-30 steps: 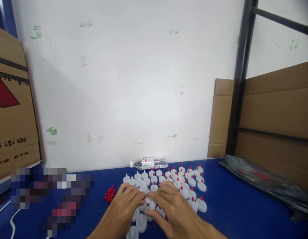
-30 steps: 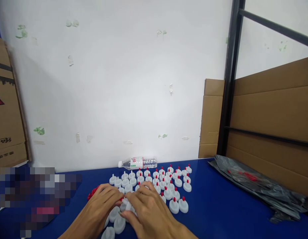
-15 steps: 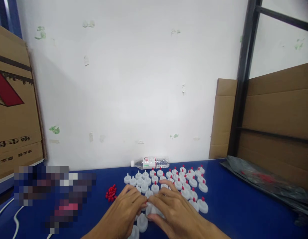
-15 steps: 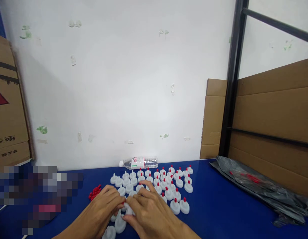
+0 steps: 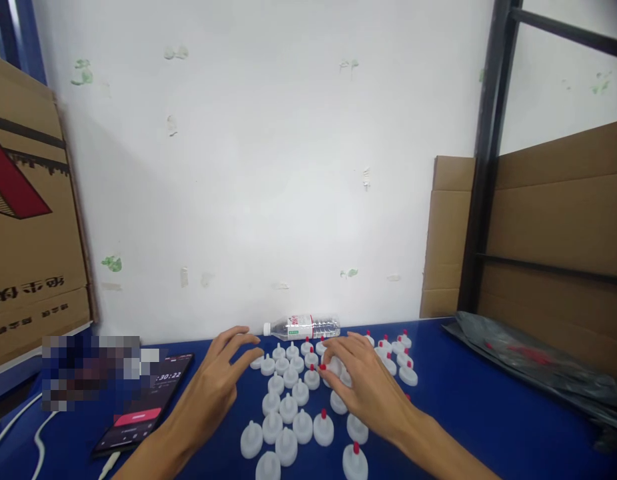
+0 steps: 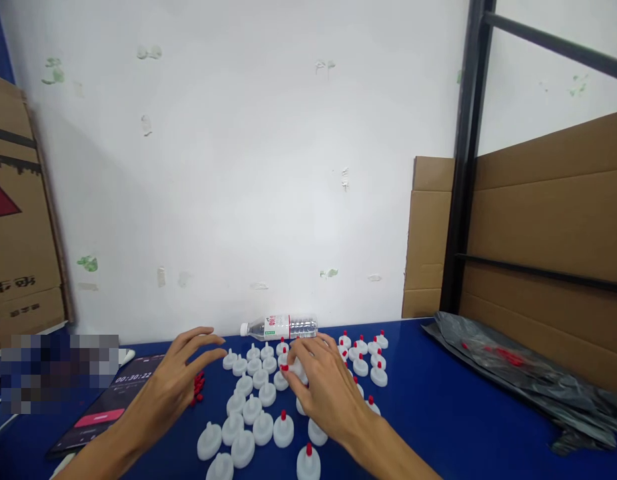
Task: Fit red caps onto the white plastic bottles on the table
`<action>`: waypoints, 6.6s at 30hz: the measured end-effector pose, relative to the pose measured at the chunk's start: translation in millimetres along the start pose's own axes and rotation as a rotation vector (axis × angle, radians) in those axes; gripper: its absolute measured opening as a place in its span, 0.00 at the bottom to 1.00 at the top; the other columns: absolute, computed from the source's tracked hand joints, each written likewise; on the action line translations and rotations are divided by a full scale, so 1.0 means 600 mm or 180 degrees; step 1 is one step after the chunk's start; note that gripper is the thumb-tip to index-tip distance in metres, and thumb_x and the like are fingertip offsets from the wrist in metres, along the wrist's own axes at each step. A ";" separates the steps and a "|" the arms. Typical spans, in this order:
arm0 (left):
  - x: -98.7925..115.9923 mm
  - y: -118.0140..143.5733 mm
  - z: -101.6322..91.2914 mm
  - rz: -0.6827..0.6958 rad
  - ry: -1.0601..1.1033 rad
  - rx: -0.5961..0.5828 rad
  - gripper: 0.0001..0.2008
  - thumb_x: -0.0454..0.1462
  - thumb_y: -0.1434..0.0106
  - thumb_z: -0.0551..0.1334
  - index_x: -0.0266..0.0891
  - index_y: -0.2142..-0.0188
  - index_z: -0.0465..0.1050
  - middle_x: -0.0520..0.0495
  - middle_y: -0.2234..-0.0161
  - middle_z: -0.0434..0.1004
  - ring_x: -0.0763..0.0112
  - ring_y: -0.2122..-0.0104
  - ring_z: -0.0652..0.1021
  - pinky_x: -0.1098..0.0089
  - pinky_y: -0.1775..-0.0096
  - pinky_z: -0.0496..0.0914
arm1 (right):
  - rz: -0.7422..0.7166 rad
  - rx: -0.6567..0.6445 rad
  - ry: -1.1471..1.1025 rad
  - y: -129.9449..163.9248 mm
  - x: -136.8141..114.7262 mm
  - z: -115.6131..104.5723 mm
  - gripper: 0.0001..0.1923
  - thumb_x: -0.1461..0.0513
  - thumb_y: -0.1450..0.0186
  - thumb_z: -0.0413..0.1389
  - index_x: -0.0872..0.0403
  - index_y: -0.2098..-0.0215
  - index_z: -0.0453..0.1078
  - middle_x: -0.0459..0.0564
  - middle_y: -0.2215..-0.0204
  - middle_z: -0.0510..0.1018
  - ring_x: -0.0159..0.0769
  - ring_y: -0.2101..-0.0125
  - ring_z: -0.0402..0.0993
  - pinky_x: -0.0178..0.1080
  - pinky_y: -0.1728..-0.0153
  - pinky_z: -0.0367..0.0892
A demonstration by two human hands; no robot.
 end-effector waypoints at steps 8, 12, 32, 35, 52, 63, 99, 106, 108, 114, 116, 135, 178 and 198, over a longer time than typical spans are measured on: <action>-0.038 0.002 0.010 -0.0042 -0.0188 -0.0037 0.32 0.15 0.49 0.47 0.44 0.56 0.73 0.47 0.54 0.78 0.59 0.47 0.72 0.57 0.50 0.72 | 0.0111 -0.0420 0.0224 0.004 0.003 0.030 0.02 0.64 0.31 0.61 0.52 0.63 0.75 0.45 0.72 0.77 0.40 0.66 0.75 0.48 0.50 0.63; -0.031 0.003 0.016 -0.0096 -0.0077 -0.0144 0.32 0.15 0.50 0.47 0.43 0.55 0.73 0.47 0.54 0.78 0.58 0.47 0.71 0.55 0.48 0.70 | 0.0056 -0.0520 0.0134 0.009 0.003 0.042 0.04 0.64 0.30 0.59 0.52 0.62 0.76 0.44 0.71 0.79 0.39 0.66 0.76 0.48 0.46 0.60; -0.016 0.000 0.030 -0.0309 0.0277 -0.0745 0.22 0.17 0.48 0.50 0.41 0.64 0.72 0.46 0.60 0.76 0.60 0.55 0.72 0.59 0.54 0.69 | -0.0157 -0.0440 -0.0186 0.009 -0.029 0.022 0.07 0.63 0.27 0.54 0.50 0.59 0.75 0.47 0.64 0.80 0.40 0.61 0.74 0.49 0.46 0.60; -0.027 0.010 0.031 -0.0475 0.0210 -0.1087 0.16 0.22 0.42 0.53 0.42 0.66 0.73 0.46 0.61 0.76 0.59 0.57 0.73 0.59 0.54 0.68 | -0.0284 -0.0634 -0.0229 0.014 -0.045 0.025 0.05 0.61 0.28 0.56 0.49 0.58 0.75 0.46 0.62 0.79 0.40 0.58 0.74 0.51 0.40 0.56; -0.039 0.027 0.054 -0.0863 0.0119 -0.2034 0.08 0.30 0.34 0.57 0.40 0.67 0.73 0.45 0.62 0.75 0.56 0.57 0.72 0.58 0.55 0.65 | -0.0156 -0.1312 -0.0191 0.036 -0.045 0.052 0.16 0.48 0.34 0.64 0.49 0.54 0.78 0.49 0.56 0.80 0.46 0.47 0.70 0.53 0.34 0.45; 0.035 -0.006 0.041 -0.0073 0.0354 -0.0895 0.13 0.30 0.26 0.51 0.44 0.50 0.71 0.46 0.57 0.73 0.61 0.59 0.70 0.61 0.57 0.64 | -0.0307 -0.1173 -0.0050 0.034 -0.055 0.068 0.13 0.50 0.31 0.62 0.50 0.56 0.76 0.49 0.57 0.80 0.47 0.46 0.70 0.58 0.33 0.45; 0.112 -0.015 0.023 -0.0191 0.1472 -0.0572 0.14 0.32 0.24 0.49 0.41 0.62 0.71 0.47 0.65 0.77 0.64 0.60 0.73 0.65 0.60 0.71 | -0.0476 0.0264 -0.0980 0.040 -0.066 0.018 0.15 0.54 0.29 0.60 0.54 0.49 0.73 0.54 0.60 0.84 0.42 0.60 0.81 0.40 0.57 0.75; 0.122 -0.020 0.011 -0.0002 0.1215 -0.0753 0.10 0.32 0.24 0.50 0.41 0.60 0.69 0.48 0.62 0.75 0.63 0.59 0.70 0.62 0.55 0.67 | -0.0546 0.0033 -0.0753 0.032 -0.083 0.021 0.09 0.64 0.28 0.56 0.52 0.50 0.71 0.54 0.55 0.82 0.44 0.54 0.79 0.42 0.53 0.73; 0.120 -0.023 0.005 0.0216 0.0915 -0.0696 0.08 0.31 0.25 0.52 0.40 0.56 0.70 0.46 0.59 0.76 0.60 0.55 0.70 0.58 0.51 0.66 | -0.0472 -0.0106 -0.0511 0.027 -0.082 0.026 0.10 0.68 0.30 0.54 0.51 0.52 0.70 0.52 0.56 0.81 0.44 0.54 0.78 0.45 0.52 0.71; 0.026 -0.020 0.002 0.0099 -0.0247 -0.0990 0.13 0.26 0.31 0.52 0.39 0.64 0.73 0.42 0.60 0.75 0.55 0.56 0.70 0.56 0.55 0.67 | -0.0106 -0.0277 -0.0405 0.024 -0.058 0.028 0.09 0.68 0.33 0.57 0.50 0.57 0.70 0.47 0.62 0.80 0.42 0.58 0.75 0.45 0.53 0.68; -0.019 -0.005 0.012 -0.0302 -0.0341 -0.1404 0.13 0.28 0.32 0.54 0.40 0.69 0.74 0.42 0.64 0.75 0.55 0.59 0.72 0.58 0.58 0.68 | -0.0051 -0.0357 -0.0447 0.026 -0.055 0.031 0.09 0.68 0.33 0.58 0.50 0.56 0.71 0.48 0.61 0.79 0.43 0.56 0.74 0.45 0.52 0.68; -0.069 0.057 0.048 -0.1178 0.0115 -0.2172 0.10 0.26 0.41 0.60 0.42 0.72 0.73 0.48 0.66 0.77 0.64 0.69 0.76 0.69 0.68 0.62 | 0.0135 -0.0950 -0.0101 0.038 -0.041 0.079 0.01 0.62 0.32 0.63 0.50 0.61 0.76 0.46 0.68 0.80 0.44 0.58 0.72 0.45 0.54 0.66; 0.082 -0.005 0.034 -0.0699 0.1822 -0.0515 0.09 0.36 0.26 0.57 0.45 0.57 0.78 0.53 0.62 0.84 0.70 0.63 0.79 0.72 0.59 0.69 | -0.0420 -0.0457 -0.0937 0.031 -0.062 0.051 0.19 0.73 0.31 0.49 0.47 0.47 0.65 0.51 0.52 0.71 0.36 0.58 0.76 0.36 0.58 0.74; 0.067 -0.029 0.006 -0.0699 0.1717 -0.1095 0.09 0.39 0.25 0.55 0.46 0.53 0.74 0.50 0.58 0.77 0.66 0.56 0.74 0.68 0.53 0.66 | -0.0627 -0.0184 -0.0689 0.028 -0.085 0.035 0.10 0.69 0.29 0.50 0.48 0.52 0.62 0.51 0.54 0.77 0.41 0.53 0.77 0.42 0.52 0.75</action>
Point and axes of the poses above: each hand's wrist, its own y-axis away from the middle knuckle, its own z-axis out of the palm, x = y × z, the point moved 7 cm from there along -y, towards the middle knuckle
